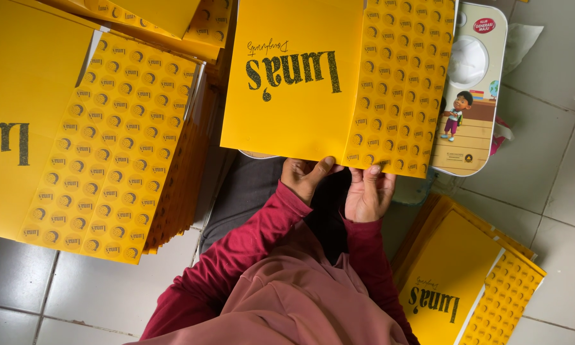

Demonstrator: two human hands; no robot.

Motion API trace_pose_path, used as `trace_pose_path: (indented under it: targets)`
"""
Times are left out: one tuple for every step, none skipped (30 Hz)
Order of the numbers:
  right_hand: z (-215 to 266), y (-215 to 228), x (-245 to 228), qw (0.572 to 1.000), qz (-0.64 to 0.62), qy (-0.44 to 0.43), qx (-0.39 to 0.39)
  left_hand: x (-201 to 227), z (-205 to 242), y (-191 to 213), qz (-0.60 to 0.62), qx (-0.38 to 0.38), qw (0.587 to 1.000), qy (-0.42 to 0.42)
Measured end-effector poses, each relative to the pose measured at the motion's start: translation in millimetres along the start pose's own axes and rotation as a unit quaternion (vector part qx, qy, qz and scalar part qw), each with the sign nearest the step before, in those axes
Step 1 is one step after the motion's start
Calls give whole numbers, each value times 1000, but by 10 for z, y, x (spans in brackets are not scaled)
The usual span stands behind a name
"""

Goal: Applying glue to the white adhesive strips of yellow paper folders and stacking them

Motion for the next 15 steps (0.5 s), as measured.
trace_pose_path:
  targets:
    - [-3, 7, -1, 1000, 0, 0, 0, 4, 0, 2, 0, 0, 1000, 0]
    - [-5, 16, 0, 1000, 2, -3, 1, 5, 1, 4, 1, -1, 1000, 3]
    - [-8, 26, 2, 1000, 5, -5, 3, 6, 1, 5, 1, -2, 1000, 6]
    - [-5, 15, -6, 1000, 5, -5, 3, -23, -8, 18, 1, -2, 1000, 6]
    - [-2, 6, -13, 1000, 7, -6, 6, -51, -17, 33, 7, -1, 1000, 7]
    - [-6, -10, -14, 1000, 7, -7, 8, -72, -33, 48, 12, 1, 1000, 7]
    - [-10, -1, -9, 1000, 7, -7, 7, -76, -43, 56, 12, 1, 1000, 7]
    - [-7, 13, -5, 1000, 6, -10, 8, -84, -47, 63, 11, -1, 1000, 5]
    - [-4, 27, 0, 1000, 6, -12, 8, -92, -51, 69, 11, -2, 1000, 4]
    - [-7, 37, 10, 1000, 6, -12, 8, -98, -50, 70, 11, -3, 1000, 4]
    - [-10, 47, 22, 1000, 1, -13, 10, -104, -50, 73, 13, -2, 1000, 4]
    - [-8, 58, 34, 1000, -3, -14, 13, -110, -46, 79, 15, 0, 1000, 5]
    - [-9, 64, 34, 1000, -3, -15, 13, -112, -47, 83, 15, 0, 1000, 5]
    - [-12, 69, 39, 1000, -5, -18, 13, -113, -50, 86, 18, 0, 1000, 5]
    - [-14, 74, 44, 1000, -6, -22, 13, -113, -53, 90, 21, -1, 1000, 5]
Point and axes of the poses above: each hand's wrist, its own z-axis away from the middle knuckle, its own y-axis out of the back of the hand, x = y × z, the point moved 5 cm from there along -z, towards the middle knuckle, and after that the axes turned 9 degrees about y, right-handed, at the moved point
